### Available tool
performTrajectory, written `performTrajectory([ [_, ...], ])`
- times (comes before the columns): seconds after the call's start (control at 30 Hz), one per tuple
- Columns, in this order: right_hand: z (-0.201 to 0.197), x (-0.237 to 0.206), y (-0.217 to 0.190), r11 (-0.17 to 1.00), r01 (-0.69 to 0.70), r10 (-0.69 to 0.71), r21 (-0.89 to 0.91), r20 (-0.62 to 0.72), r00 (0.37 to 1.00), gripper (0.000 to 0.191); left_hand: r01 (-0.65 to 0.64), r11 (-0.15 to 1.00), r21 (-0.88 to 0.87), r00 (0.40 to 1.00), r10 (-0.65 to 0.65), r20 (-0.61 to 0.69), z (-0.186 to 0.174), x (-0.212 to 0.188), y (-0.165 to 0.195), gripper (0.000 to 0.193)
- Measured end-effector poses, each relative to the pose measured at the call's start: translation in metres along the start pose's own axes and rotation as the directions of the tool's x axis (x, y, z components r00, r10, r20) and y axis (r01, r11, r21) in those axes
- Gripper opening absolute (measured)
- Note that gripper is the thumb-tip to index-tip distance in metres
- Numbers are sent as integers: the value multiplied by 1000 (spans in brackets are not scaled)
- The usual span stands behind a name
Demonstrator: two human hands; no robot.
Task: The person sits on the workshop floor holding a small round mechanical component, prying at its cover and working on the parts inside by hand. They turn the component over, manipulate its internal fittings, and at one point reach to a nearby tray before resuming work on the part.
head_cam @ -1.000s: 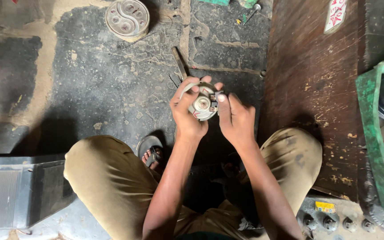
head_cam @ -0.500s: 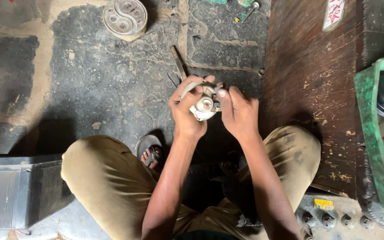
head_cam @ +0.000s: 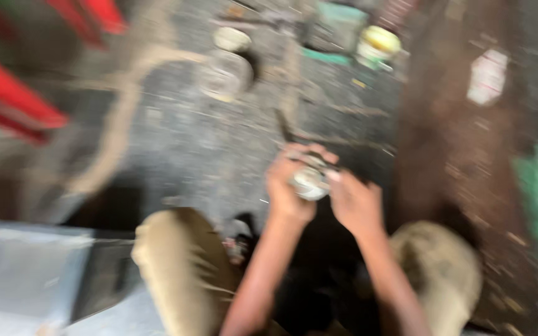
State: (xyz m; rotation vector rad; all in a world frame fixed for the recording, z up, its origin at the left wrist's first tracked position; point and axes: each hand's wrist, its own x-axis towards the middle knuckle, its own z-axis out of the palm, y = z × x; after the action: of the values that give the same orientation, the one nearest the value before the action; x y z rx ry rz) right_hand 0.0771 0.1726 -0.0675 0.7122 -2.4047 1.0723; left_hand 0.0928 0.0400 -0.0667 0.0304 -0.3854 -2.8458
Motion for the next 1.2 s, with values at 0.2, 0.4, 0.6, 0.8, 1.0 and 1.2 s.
performTrajectory([
  [0.2,-6,4,-5,997,-64,66,42,-31,997,22,16,969,245,996,5,-87,-3,1,-3,31],
  [0.4,1,5,-9,976,-150,143,160,53,988,28,29,999,-40,998,-31,-47,-12,7,1,22],
  [0.6,1,10,-8,975,-185,189,125,-17,982,30,27,973,228,992,2,-126,-4,7,1,25],
  [0.8,5,13,-7,984,-159,163,84,-35,986,28,-38,966,254,999,41,-9,0,8,5,26],
  [1.0,9,9,-2,990,-103,107,96,-38,994,30,57,986,154,982,-28,-187,3,8,9,20],
  [1.2,8,13,-8,996,-55,61,71,-97,993,24,1,960,281,997,20,-70,0,8,11,28],
])
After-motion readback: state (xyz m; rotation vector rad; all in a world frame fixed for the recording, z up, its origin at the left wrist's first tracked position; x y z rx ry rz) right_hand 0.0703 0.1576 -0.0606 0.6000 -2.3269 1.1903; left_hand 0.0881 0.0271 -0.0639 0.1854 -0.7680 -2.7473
